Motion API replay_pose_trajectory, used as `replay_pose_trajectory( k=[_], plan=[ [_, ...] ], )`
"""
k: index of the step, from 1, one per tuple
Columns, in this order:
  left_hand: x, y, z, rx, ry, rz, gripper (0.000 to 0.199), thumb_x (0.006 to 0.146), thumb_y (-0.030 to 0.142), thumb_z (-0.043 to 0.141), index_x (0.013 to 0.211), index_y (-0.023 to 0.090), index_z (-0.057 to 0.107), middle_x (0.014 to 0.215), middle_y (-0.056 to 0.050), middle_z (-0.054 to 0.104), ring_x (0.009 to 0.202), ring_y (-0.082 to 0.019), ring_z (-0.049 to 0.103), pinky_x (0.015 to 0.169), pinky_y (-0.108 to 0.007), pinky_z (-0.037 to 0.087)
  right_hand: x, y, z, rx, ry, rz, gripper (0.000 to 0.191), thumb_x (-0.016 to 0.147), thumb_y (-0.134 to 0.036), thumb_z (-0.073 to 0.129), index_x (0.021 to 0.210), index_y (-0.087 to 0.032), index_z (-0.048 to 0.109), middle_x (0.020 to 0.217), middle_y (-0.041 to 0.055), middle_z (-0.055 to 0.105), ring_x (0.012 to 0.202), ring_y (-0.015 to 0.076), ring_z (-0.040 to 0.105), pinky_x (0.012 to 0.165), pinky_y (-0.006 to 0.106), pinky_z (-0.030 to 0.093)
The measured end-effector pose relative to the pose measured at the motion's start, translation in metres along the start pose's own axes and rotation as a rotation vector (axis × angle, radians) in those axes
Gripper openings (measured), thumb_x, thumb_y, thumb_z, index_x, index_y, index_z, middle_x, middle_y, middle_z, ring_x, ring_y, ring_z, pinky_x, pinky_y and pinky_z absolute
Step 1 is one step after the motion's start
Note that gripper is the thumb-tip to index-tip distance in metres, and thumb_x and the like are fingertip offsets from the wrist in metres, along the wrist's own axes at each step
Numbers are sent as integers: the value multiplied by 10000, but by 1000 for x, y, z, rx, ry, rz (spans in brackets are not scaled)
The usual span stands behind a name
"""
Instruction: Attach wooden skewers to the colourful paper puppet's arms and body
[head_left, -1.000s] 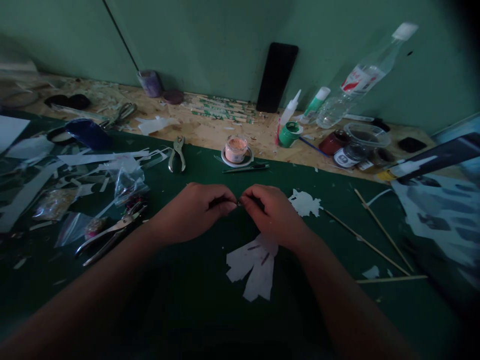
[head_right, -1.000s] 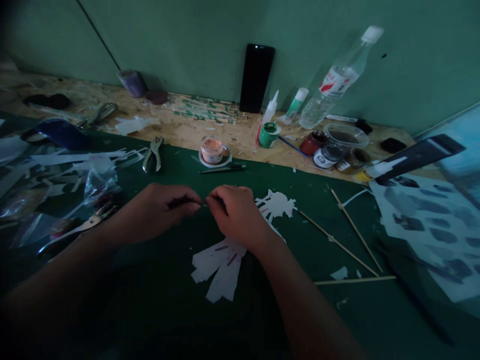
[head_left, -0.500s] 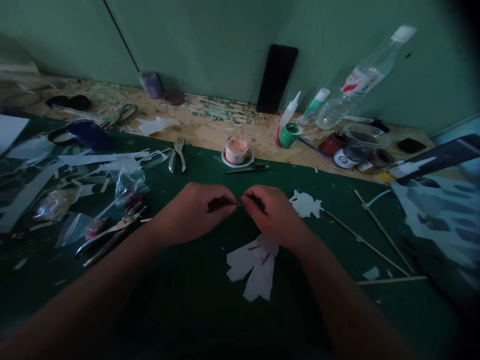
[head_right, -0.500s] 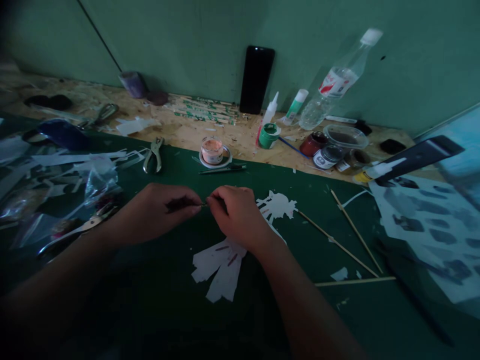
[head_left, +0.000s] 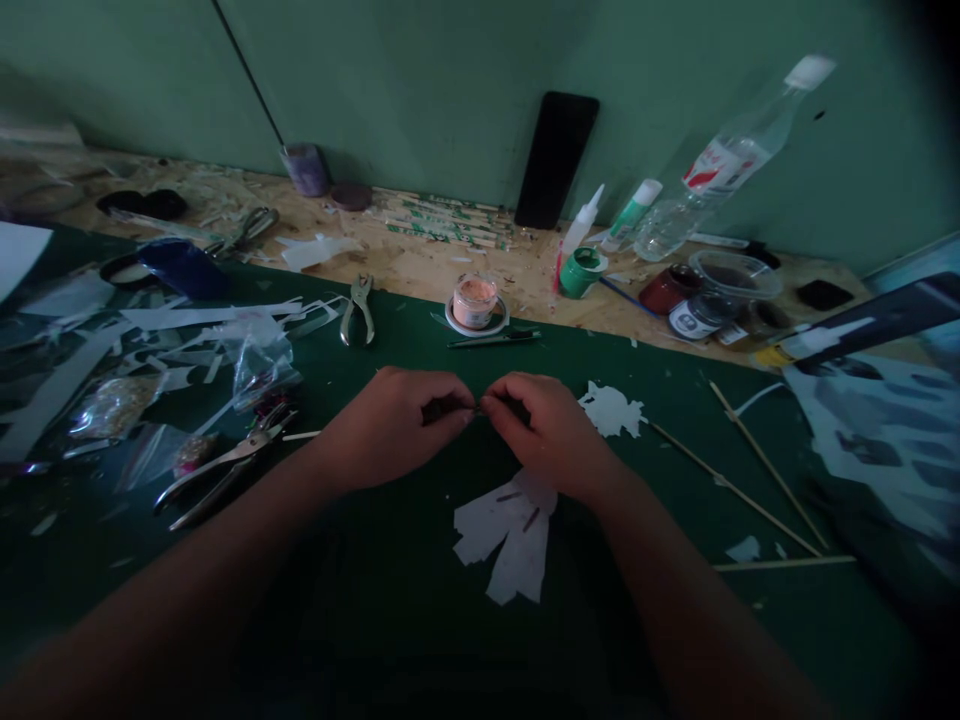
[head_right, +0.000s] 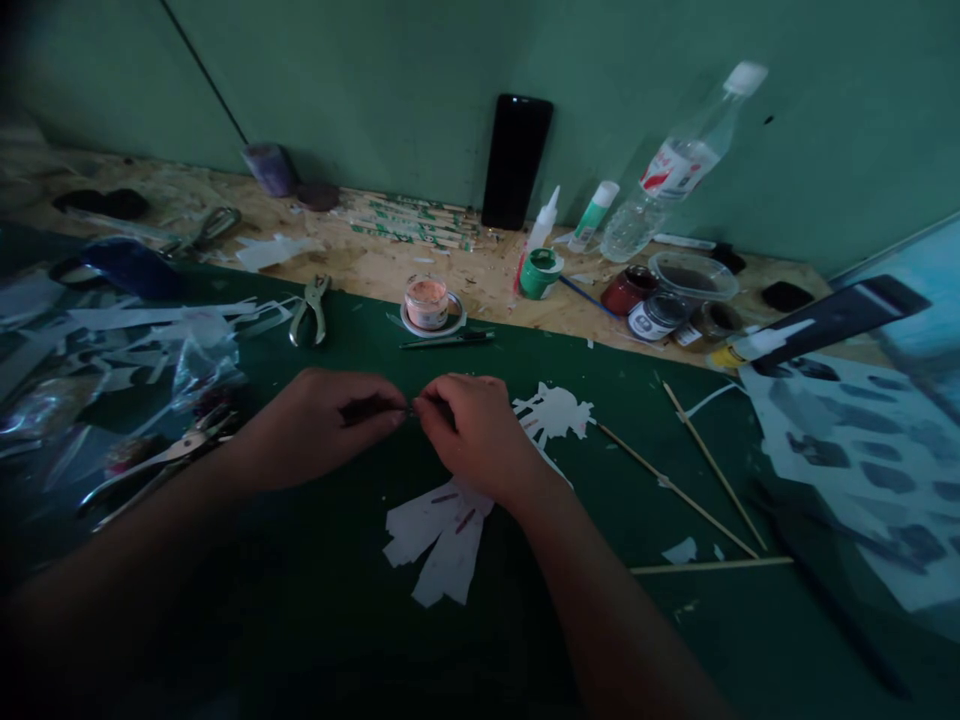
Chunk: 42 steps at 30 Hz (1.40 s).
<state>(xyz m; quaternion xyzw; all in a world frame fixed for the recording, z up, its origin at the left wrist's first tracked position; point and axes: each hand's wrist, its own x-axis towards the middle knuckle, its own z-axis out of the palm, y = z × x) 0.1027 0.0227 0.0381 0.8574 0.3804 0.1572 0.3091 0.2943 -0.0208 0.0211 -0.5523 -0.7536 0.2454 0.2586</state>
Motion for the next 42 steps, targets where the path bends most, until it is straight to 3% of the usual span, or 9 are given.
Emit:
replay_pose_trajectory(
  k=[8,11,14,20,24,42],
  plan=[
    [1,0,2,-35,19,-78,190,836,329,565,870,207,707,710,33,684,601,-99,572,580,-214,392,1,-2,-1,12,-6,-32,196,942,-242,463,835,-178,614,736,-1,602,716,129,536,662,271,327],
    [1,0,3,-34,28,-77,195,836,318,559,866,203,713,708,30,688,594,-97,571,576,-216,386,0,-3,-1,44,-5,-24,264,958,-329,443,831,-178,618,722,0,599,717,133,544,677,277,346],
    [0,-1,3,-39,27,-71,196,834,310,554,859,202,716,709,27,692,601,-101,578,573,-218,383,-1,-3,0,43,-11,28,251,890,-420,551,857,-184,630,778,15,632,765,158,565,700,293,370],
    [1,0,2,14,17,-51,186,831,290,544,831,196,704,682,25,675,578,-98,560,559,-223,366,-2,-1,1,73,-18,11,111,875,-283,568,863,-199,640,811,6,658,788,153,584,738,299,396],
    [2,-1,3,24,-11,-59,188,828,307,551,838,187,695,682,20,672,575,-102,556,537,-224,348,-1,-2,-1,52,-21,11,154,843,-346,621,865,-195,646,808,14,657,792,165,583,726,304,395],
    [2,-2,4,12,-13,-50,199,846,316,522,852,190,676,694,19,666,588,-106,559,550,-228,358,0,0,-2,30,1,-46,93,835,-290,660,876,-206,656,805,1,670,810,164,594,771,313,392]
  ],
)
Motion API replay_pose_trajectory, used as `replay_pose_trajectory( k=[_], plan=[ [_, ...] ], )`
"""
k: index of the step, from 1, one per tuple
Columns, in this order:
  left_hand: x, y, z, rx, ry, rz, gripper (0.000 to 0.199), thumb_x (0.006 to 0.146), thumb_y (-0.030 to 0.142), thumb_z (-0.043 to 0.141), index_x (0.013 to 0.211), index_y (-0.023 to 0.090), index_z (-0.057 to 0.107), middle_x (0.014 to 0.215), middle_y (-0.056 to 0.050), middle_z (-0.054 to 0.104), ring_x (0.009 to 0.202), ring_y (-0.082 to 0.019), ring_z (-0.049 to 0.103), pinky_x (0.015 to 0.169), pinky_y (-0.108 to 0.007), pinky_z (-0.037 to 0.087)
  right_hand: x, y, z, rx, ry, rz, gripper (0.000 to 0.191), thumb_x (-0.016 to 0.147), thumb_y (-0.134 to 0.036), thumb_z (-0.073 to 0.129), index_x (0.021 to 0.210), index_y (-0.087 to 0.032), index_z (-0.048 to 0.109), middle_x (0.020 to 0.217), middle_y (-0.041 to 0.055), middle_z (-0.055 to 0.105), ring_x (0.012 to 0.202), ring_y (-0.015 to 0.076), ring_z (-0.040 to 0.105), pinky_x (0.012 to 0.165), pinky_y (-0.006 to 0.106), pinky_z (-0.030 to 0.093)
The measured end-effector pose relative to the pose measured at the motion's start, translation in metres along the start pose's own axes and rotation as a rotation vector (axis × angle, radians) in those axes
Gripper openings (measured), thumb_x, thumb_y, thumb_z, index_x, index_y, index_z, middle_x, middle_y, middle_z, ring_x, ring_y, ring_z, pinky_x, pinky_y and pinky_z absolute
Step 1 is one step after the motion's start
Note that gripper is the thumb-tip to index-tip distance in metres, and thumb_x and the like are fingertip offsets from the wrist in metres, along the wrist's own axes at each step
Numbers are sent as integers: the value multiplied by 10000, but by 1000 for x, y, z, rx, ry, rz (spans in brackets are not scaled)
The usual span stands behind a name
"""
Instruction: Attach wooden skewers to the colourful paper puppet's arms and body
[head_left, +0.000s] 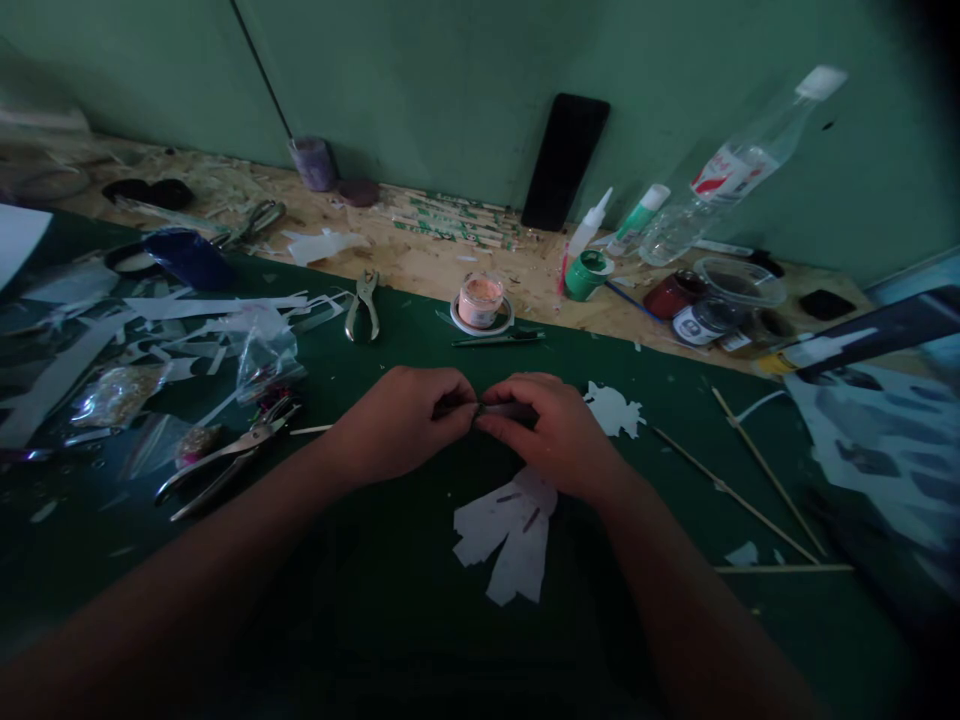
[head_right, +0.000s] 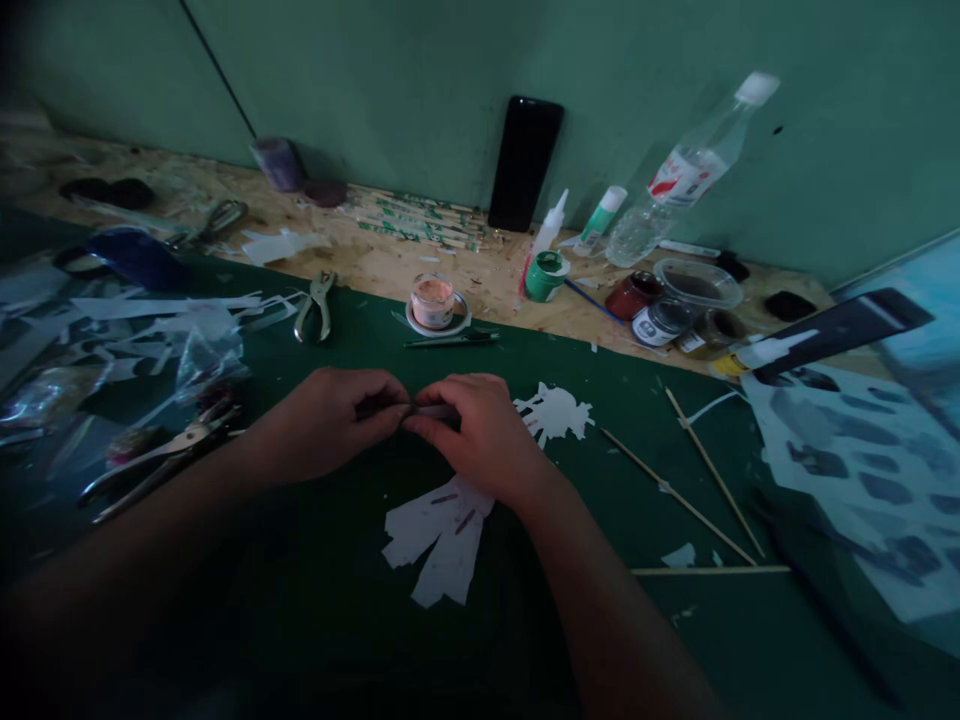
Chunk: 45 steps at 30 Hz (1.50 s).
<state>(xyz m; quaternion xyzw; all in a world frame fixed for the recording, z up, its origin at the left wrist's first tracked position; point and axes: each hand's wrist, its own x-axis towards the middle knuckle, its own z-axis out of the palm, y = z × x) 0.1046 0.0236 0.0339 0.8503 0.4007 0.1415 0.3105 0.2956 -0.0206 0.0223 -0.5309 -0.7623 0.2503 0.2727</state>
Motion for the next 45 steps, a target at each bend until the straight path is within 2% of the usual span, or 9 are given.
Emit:
replay_pose_trajectory(
  k=[13,20,32,38,45],
  plan=[
    [1,1,1,69,20,-23,202,857,330,520,868,191,667,727,12,671,634,-122,576,565,-237,350,-1,2,1,9,19,-28,104,878,-206,594,951,-207,669,873,14,692,838,165,602,795,321,407],
    [-1,1,1,43,13,-6,190,860,325,525,871,193,660,701,26,649,609,-108,556,555,-231,342,0,-1,1,10,51,-41,130,889,-169,550,917,-200,673,856,13,689,812,153,603,760,304,407],
    [-2,1,-7,34,17,141,145,857,273,548,926,195,649,721,47,633,604,-81,536,587,-220,360,-1,-2,1,24,115,-11,60,849,-189,581,829,-193,637,776,-10,655,715,122,583,669,257,403],
    [-3,0,-4,-1,66,95,182,846,354,589,868,188,660,712,43,643,606,-80,548,577,-211,366,0,-3,0,49,121,-9,66,835,-172,583,806,-191,639,769,-19,661,701,107,588,645,239,407],
    [-3,1,-3,-10,82,145,178,842,341,596,875,182,669,704,43,639,601,-79,545,576,-206,367,-1,-5,-1,101,136,23,45,822,-181,607,811,-190,650,767,-26,672,695,103,605,640,229,422]
  ],
)
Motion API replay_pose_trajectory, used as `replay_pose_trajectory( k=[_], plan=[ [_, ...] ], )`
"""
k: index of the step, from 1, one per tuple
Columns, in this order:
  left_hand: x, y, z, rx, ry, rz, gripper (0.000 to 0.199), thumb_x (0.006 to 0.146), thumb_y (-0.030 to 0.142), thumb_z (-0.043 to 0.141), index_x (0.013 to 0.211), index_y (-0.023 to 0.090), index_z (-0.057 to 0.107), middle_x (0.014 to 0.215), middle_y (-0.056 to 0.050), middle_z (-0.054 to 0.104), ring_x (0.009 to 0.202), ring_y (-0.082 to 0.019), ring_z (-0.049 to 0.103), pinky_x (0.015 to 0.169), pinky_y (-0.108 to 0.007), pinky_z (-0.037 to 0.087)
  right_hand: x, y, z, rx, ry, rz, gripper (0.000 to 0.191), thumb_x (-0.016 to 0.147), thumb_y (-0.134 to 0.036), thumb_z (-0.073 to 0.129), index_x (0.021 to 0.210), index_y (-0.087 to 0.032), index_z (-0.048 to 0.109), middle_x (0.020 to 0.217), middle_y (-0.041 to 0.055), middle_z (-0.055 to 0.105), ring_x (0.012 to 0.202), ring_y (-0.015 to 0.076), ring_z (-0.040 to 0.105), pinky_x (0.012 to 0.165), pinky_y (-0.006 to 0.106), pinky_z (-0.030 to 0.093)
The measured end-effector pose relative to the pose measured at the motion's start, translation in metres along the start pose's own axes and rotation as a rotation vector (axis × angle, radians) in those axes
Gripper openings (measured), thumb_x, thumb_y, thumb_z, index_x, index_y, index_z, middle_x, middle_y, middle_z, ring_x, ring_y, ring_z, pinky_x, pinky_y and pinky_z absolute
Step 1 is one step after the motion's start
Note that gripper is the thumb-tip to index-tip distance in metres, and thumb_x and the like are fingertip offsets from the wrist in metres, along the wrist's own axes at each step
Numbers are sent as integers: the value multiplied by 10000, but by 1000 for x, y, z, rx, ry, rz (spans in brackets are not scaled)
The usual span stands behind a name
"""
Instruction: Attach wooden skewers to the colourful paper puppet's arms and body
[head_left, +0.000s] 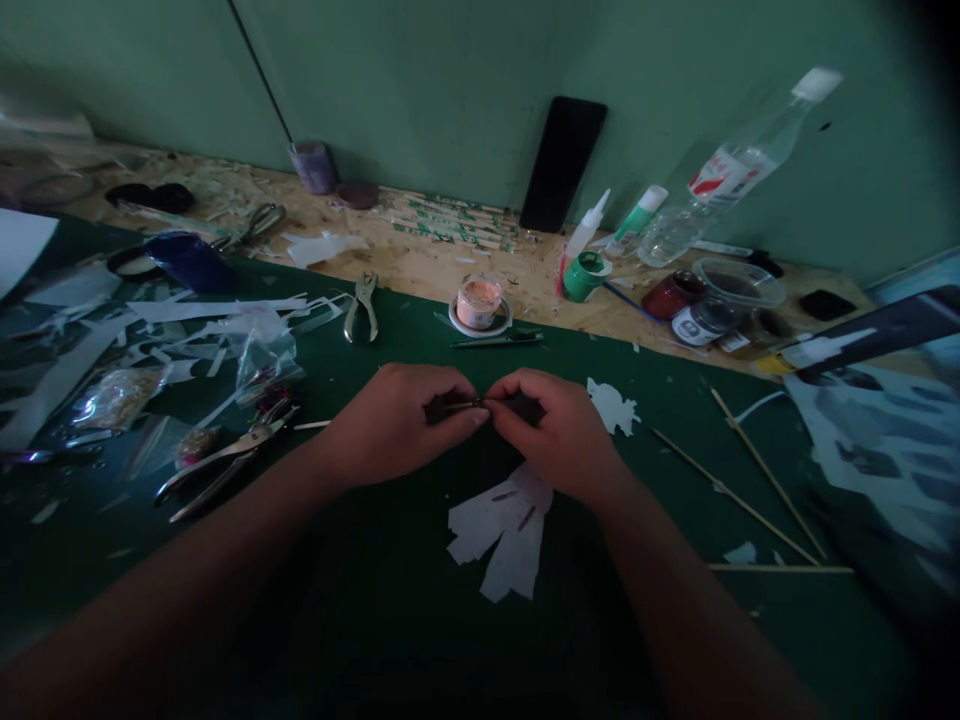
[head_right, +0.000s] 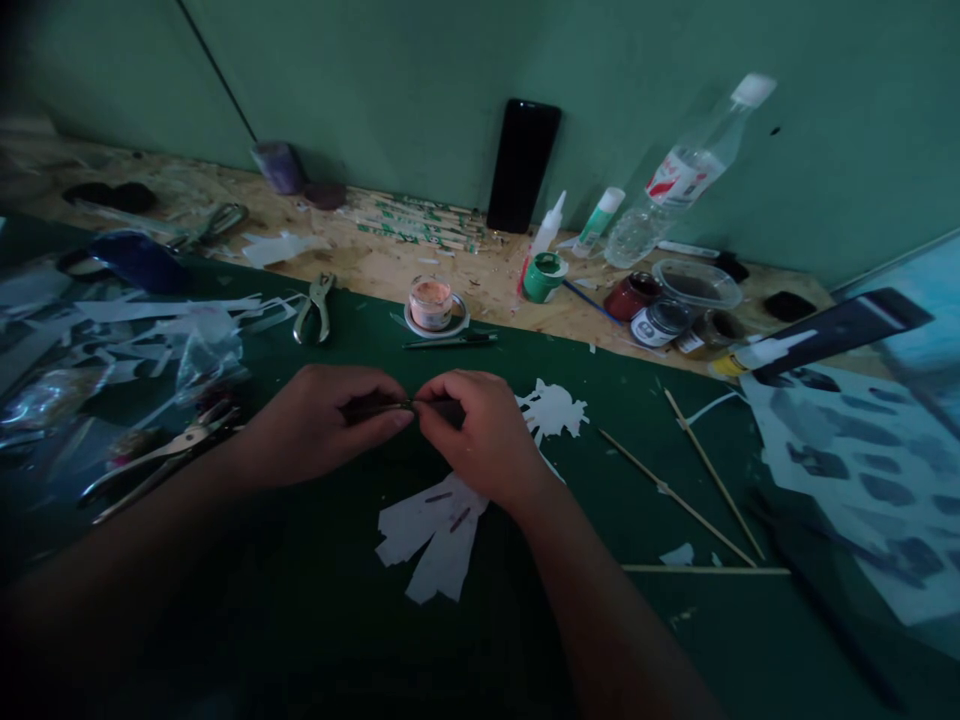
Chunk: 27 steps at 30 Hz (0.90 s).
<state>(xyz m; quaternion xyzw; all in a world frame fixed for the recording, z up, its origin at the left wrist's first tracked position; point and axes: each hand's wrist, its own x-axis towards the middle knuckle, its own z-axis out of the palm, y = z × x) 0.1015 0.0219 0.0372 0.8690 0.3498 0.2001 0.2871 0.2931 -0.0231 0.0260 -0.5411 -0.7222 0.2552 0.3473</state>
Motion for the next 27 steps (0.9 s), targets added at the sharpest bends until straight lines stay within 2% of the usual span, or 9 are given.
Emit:
replay_pose_trajectory(
  k=[5,10,19,24,27],
  plan=[
    [1,-1,-2,-12,9,51,134,870,239,549,895,189,671,709,54,633,590,-62,533,580,-193,367,-1,-2,-3,8,-11,-1,57,843,-218,606,825,-195,654,772,-26,667,694,104,597,645,235,420],
    [0,-3,-4,-30,-14,73,129,884,226,539,894,192,663,711,57,623,601,-62,532,580,-190,368,0,-2,-4,-1,-54,-18,60,858,-221,601,828,-201,650,787,-24,665,736,116,599,687,252,418],
    [1,-5,-3,-17,10,78,124,883,202,546,914,209,666,756,60,648,647,-66,566,620,-189,392,0,2,-3,55,-59,-4,77,876,-255,598,899,-202,648,844,-12,664,765,117,603,668,242,425],
    [1,-5,-3,-4,21,152,130,880,174,541,905,187,668,786,31,668,695,-83,595,639,-195,408,-1,0,-5,97,-59,5,48,868,-210,602,861,-200,649,810,-22,649,716,104,571,630,226,410],
    [0,-4,-3,-1,4,147,142,880,177,530,910,185,668,800,18,675,704,-94,602,641,-206,414,-1,0,-4,89,-68,19,49,861,-197,603,832,-197,643,784,-24,639,702,107,566,632,230,410]
  ],
)
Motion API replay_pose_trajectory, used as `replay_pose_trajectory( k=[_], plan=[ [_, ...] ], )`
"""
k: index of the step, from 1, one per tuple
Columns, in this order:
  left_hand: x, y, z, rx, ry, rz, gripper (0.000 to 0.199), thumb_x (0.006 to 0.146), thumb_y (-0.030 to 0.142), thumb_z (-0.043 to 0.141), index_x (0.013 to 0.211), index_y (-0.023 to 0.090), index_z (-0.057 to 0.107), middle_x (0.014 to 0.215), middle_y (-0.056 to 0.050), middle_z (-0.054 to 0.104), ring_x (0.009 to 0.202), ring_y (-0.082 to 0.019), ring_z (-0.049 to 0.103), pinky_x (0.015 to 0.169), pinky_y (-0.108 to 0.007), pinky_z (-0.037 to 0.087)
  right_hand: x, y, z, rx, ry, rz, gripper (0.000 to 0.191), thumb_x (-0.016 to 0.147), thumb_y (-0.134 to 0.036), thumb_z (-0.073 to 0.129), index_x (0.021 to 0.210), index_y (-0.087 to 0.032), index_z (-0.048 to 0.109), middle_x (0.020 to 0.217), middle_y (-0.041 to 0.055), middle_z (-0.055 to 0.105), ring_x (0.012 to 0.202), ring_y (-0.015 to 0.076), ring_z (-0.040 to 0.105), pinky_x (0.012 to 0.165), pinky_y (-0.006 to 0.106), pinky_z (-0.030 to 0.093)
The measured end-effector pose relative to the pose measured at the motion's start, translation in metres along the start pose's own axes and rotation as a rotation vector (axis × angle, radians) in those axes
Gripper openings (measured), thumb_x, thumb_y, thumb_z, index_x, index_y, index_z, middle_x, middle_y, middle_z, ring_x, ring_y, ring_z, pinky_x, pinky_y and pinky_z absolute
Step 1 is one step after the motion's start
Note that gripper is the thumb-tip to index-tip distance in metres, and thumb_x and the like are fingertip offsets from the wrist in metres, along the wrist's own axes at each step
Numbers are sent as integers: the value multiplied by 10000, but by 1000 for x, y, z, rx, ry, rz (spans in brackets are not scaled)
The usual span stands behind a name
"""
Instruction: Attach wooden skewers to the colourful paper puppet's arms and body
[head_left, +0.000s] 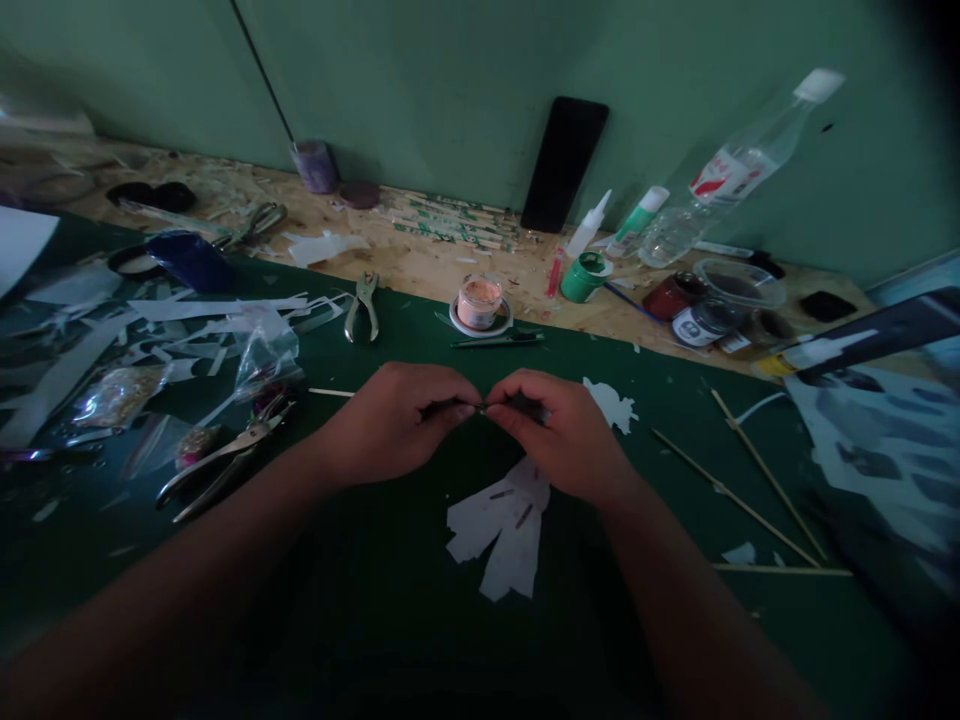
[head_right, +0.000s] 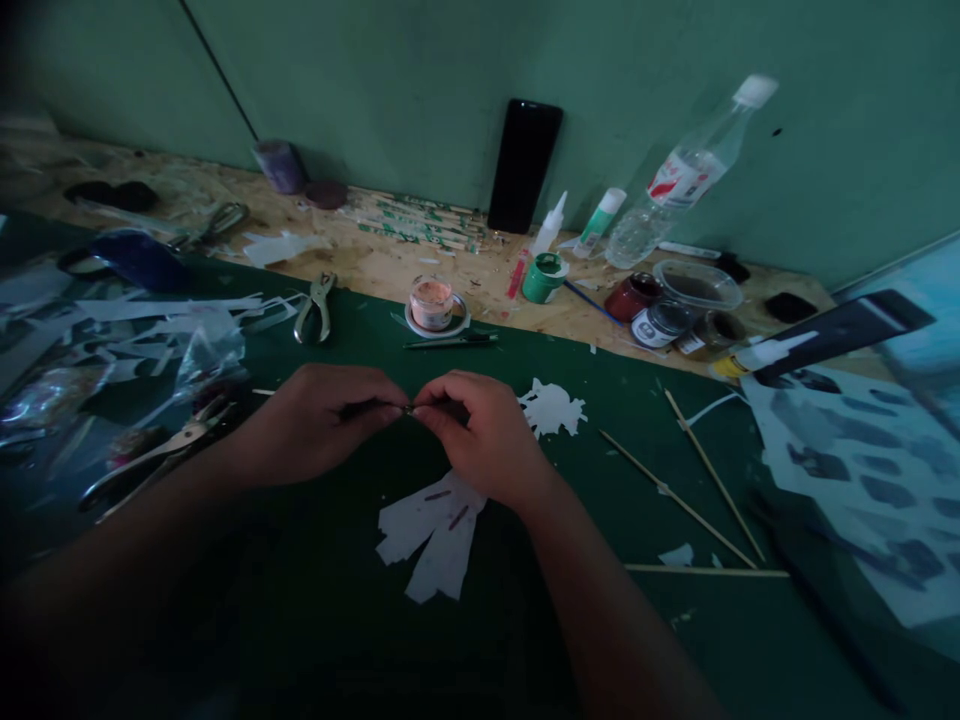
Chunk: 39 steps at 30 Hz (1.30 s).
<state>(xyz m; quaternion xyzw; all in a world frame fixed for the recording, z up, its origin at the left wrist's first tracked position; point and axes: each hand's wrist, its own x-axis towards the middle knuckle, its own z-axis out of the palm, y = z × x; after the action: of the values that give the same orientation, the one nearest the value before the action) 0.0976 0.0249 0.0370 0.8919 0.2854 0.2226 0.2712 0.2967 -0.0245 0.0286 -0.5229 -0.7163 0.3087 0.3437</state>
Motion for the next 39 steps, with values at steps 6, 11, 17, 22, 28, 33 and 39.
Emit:
replay_pose_trajectory(
  k=[6,11,17,22,28,33,39],
  plan=[
    [0,2,1,8,2,-106,190,860,345,585,924,194,681,740,22,669,613,-96,574,579,-215,396,1,2,1,13,0,-28,68,876,-206,586,885,-210,653,844,-7,663,783,130,606,695,252,439],
    [1,3,1,17,3,-116,169,868,316,582,860,199,704,717,29,667,632,-94,580,592,-214,389,0,2,0,39,-28,-14,126,859,-149,580,953,-220,625,897,-7,671,833,133,625,730,256,460],
    [0,1,0,29,26,-75,144,859,270,579,833,175,685,712,18,642,619,-91,551,587,-221,378,-1,3,2,37,-30,2,132,814,-136,625,903,-223,581,862,-17,650,815,138,628,734,263,473],
    [0,1,0,68,-2,-45,142,851,241,563,784,166,663,668,15,608,591,-93,526,564,-228,359,-1,4,4,31,16,40,138,800,-173,650,845,-217,527,818,-16,625,734,134,611,650,257,452],
    [0,3,-1,78,-17,-9,140,844,208,544,751,157,635,648,18,589,571,-89,510,547,-224,350,-2,2,4,21,15,39,141,805,-184,643,850,-221,514,830,-6,636,779,155,618,699,289,461],
    [1,0,1,64,-8,-52,122,862,239,569,818,183,668,702,25,634,619,-93,556,582,-218,376,-2,1,2,19,38,39,134,808,-185,638,857,-222,520,830,-2,646,775,159,627,713,297,473],
    [1,1,1,67,4,-90,154,861,311,590,854,195,691,691,33,645,593,-87,551,573,-220,374,-1,2,0,8,67,-4,148,807,-161,637,860,-222,513,830,-8,639,776,145,637,704,268,488]
  ],
)
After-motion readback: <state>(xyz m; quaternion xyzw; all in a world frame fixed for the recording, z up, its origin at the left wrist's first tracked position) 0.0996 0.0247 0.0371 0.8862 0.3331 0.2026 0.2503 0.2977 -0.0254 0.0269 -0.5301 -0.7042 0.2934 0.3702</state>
